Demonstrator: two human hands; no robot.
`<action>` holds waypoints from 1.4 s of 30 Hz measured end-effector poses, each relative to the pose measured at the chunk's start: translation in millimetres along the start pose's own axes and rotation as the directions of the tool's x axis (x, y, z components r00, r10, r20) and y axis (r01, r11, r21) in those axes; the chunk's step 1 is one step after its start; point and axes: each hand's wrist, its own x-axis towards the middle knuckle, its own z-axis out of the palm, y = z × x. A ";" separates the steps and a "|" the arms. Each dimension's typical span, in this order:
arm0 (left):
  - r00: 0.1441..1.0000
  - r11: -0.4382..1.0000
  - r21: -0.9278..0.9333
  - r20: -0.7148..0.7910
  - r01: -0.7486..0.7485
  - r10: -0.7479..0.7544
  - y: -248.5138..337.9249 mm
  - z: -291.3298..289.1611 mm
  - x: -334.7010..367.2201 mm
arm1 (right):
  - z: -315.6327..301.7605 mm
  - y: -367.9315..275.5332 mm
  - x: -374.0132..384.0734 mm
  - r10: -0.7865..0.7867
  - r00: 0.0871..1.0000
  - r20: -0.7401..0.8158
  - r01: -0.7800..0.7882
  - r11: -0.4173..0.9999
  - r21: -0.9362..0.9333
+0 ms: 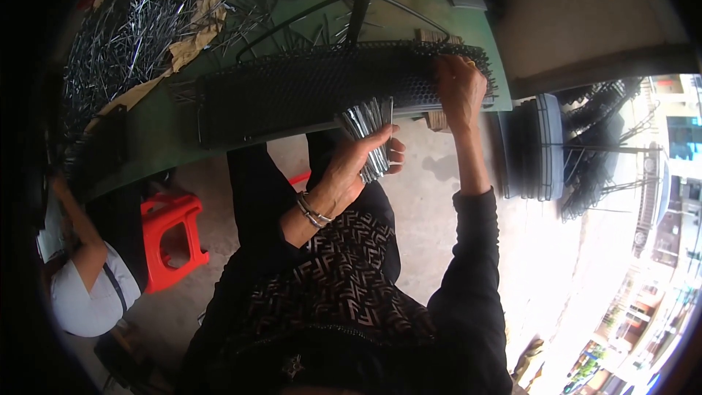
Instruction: Inserting and arranging numerous small metal pins into a black grid component.
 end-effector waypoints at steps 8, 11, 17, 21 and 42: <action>1.000 1.000 -0.004 0.005 0.003 -0.003 2.9 -1.5 -1.7 | 2.3 0.6 -2.6 -0.119 0.992 0.038 0.115 0.989 0.093; 1.000 1.000 -0.006 0.012 -0.002 0.002 3.5 -2.8 -1.0 | 5.1 5.4 -7.3 0.000 1.000 0.000 0.000 0.993 0.119; 1.000 1.000 0.008 0.001 -0.002 0.002 3.7 -2.2 -3.5 | 12.5 3.5 -7.0 0.015 1.000 0.018 -0.013 0.994 -0.111; 1.000 1.000 0.019 0.010 -0.005 0.004 5.4 -3.1 -3.9 | 16.2 2.1 -13.7 -0.074 0.994 -0.086 0.063 0.989 -0.132; 0.999 0.992 0.127 0.026 -0.022 0.018 6.0 3.6 -5.2 | -23.1 -39.3 -52.4 -0.020 0.853 0.521 -0.276 0.831 0.483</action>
